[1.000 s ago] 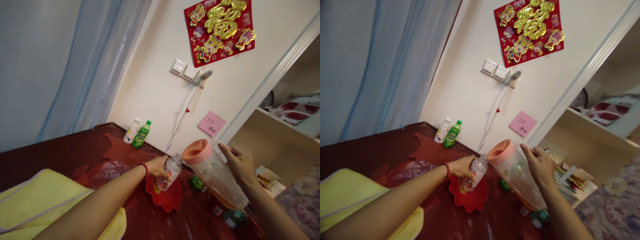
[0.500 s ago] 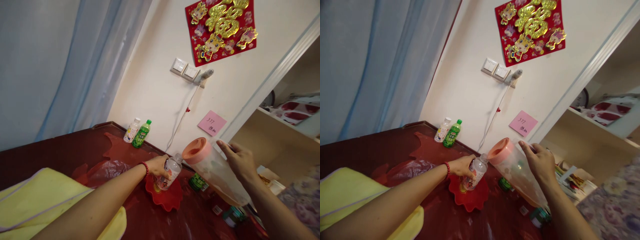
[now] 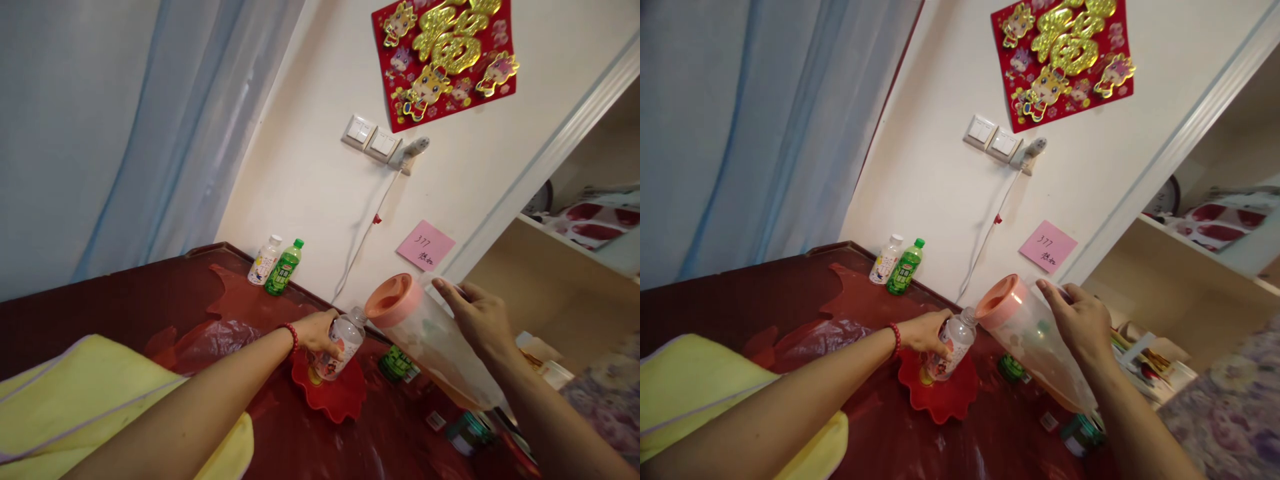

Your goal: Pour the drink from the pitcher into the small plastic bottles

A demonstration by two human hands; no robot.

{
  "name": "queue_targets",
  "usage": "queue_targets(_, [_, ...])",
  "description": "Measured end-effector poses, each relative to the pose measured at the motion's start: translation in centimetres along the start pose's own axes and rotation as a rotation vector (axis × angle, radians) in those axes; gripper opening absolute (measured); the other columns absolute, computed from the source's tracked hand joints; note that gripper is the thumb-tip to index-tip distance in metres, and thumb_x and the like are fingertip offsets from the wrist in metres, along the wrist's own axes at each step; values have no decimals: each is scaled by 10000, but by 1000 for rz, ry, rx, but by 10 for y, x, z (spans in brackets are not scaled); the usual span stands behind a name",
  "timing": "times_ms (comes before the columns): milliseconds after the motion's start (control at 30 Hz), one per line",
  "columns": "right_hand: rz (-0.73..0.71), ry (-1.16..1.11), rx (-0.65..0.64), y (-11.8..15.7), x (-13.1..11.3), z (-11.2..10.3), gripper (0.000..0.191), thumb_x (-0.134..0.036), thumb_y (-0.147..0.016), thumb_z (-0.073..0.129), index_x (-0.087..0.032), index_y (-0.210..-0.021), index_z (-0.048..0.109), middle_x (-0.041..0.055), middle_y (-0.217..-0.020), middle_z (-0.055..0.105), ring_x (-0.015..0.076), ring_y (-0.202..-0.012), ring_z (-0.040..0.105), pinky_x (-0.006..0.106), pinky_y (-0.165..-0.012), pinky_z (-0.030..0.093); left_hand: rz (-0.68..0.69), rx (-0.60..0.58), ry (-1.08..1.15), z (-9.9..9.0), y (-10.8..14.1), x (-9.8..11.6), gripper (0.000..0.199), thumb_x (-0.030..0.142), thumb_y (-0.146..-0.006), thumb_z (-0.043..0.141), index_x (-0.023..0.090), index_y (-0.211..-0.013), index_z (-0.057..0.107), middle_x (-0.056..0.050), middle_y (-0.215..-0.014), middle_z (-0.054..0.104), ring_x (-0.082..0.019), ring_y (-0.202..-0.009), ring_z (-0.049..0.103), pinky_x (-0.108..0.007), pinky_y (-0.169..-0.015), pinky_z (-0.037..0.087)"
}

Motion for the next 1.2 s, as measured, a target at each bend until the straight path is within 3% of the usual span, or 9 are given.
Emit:
queue_targets(733, [23, -6, -15, -2, 1, 1, 624, -814, -755, 550, -219, -567, 546, -19, -501, 430, 173, -541, 428, 291, -488, 309, -7, -4, -4, 0, 1, 1, 761, 428, -525, 881, 172, -1149, 530, -80, -1094, 694, -275, -985, 668, -297, -758, 511])
queue_targets(1200, [-48, 22, -4, -2, -3, 1, 585, -772, -792, 530, -227, -577, 518, -16, -485, 438, 172, -504, 432, 294, -474, 297, -1, 3, -6, 0, 1, 0, 742, 439, -522, 880, 189, -1131, 537, -61, -1071, 696, -275, -982, 670, -285, -735, 508])
Point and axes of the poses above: each hand's wrist, its own y-axis away from the middle knuckle, its own z-axis out of the palm, x = y × z, the point moved 4 cm from there along -y, towards the middle knuckle
